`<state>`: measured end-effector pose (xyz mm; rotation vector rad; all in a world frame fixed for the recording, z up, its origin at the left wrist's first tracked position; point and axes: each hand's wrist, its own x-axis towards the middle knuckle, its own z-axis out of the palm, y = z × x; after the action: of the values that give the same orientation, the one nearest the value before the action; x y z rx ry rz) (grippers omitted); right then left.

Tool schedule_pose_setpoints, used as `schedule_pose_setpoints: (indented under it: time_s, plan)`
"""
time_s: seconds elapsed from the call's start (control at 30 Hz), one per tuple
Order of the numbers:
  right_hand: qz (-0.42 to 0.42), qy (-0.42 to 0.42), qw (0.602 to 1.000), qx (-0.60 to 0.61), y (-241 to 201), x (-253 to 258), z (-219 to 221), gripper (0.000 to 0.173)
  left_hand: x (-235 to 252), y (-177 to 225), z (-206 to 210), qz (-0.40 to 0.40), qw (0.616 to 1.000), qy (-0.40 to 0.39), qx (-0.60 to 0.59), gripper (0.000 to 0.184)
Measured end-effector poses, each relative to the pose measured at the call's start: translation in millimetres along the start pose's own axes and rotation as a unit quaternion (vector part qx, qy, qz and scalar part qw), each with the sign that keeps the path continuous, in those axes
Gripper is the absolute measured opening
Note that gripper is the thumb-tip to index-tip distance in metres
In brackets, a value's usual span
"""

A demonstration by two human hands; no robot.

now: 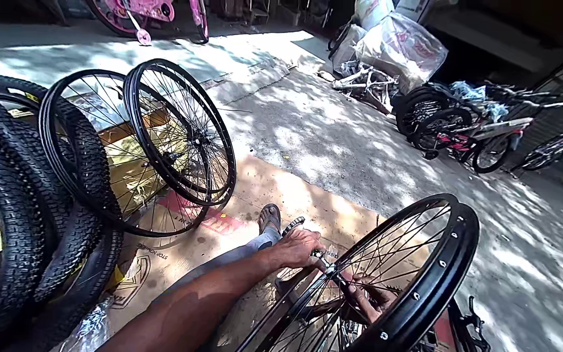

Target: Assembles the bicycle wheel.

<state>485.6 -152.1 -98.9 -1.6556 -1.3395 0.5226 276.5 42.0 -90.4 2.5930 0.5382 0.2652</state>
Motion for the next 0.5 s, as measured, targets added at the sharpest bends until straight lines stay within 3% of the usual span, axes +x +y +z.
schedule_pose_setpoints:
  time_s: [0.13,0.23,0.3,0.33,0.4,0.43,0.5]
  plan:
    - [-0.04,-0.003,0.995,-0.09,-27,-18,-20,0.061,2,3,-4,-0.018,1.0,-0.017,-0.005,0.045]
    - [-0.045,0.05,0.984,-0.165,-42,-48,-59,0.05,2,0,1,-0.012,1.0,-0.008,-0.002,0.043]
    - [0.072,0.067,0.992,-0.077,-35,-70,-77,0.04,2,-2,3,0.0,1.0,-0.001,-0.003,0.042]
    - [0.17,0.059,0.984,0.014,-28,-79,-84,0.045,1,-2,3,0.003,1.0,0.0,0.002,0.042]
    - [0.316,0.056,0.92,0.227,-14,-94,-86,0.048,-1,2,-3,-0.003,1.0,-0.011,0.013,0.042]
    - [0.343,0.04,0.883,0.318,-9,-99,-86,0.047,-2,5,-7,-0.011,1.0,-0.022,0.008,0.043]
    - [0.36,0.027,0.847,0.391,1,-103,-82,0.047,-3,4,-8,-0.012,1.0,-0.028,-0.001,0.044]
